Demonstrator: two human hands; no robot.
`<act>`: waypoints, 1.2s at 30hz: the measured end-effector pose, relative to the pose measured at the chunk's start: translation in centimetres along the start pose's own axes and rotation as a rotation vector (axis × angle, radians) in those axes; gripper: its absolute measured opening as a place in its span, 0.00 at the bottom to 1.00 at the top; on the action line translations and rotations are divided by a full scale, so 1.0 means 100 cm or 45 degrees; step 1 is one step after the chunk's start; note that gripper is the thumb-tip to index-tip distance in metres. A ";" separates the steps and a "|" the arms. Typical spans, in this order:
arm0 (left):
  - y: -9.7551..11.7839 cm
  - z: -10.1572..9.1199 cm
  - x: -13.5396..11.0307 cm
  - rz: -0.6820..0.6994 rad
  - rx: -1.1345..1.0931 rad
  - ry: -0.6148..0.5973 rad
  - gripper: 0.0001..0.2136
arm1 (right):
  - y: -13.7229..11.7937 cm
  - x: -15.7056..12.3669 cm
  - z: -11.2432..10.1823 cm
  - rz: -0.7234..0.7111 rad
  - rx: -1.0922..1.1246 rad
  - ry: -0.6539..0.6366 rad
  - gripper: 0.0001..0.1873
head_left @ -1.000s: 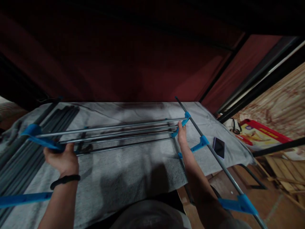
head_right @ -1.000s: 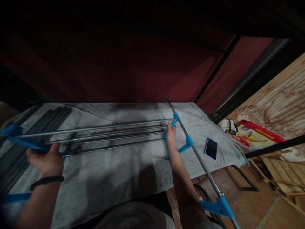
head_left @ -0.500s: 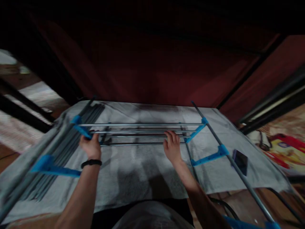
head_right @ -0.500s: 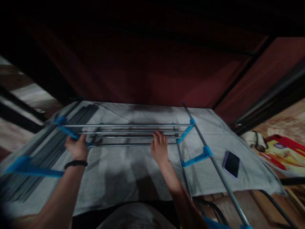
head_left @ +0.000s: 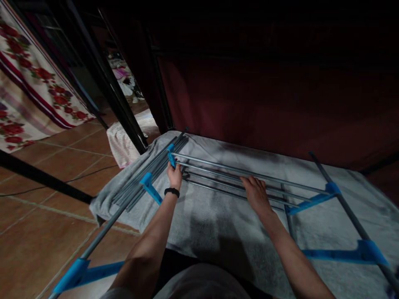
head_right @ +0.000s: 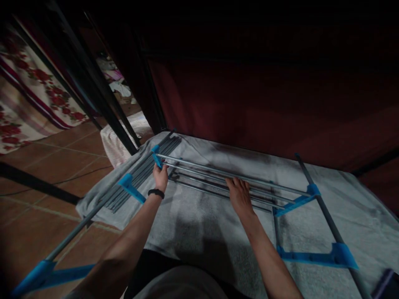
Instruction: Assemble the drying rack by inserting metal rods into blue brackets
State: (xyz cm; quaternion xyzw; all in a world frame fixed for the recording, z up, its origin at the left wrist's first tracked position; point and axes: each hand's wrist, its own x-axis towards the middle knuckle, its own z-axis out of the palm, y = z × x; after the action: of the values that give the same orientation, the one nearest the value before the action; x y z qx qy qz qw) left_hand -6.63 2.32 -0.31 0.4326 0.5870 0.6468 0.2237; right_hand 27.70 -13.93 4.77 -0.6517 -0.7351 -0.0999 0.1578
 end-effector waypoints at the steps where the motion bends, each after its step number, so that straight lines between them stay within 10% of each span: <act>1: -0.002 0.001 0.001 0.005 -0.017 0.000 0.08 | 0.001 0.001 0.000 -0.004 0.007 -0.012 0.22; 36: 0.018 0.005 0.013 -0.318 -0.410 -0.087 0.06 | 0.007 0.004 -0.010 -0.041 0.110 -0.122 0.19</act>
State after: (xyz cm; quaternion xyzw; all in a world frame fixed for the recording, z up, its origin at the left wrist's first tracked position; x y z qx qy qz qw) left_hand -6.52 3.25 1.78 0.3367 0.5172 0.6845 0.3881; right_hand 28.42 -13.86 5.81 -0.6365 -0.7558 -0.0394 0.1489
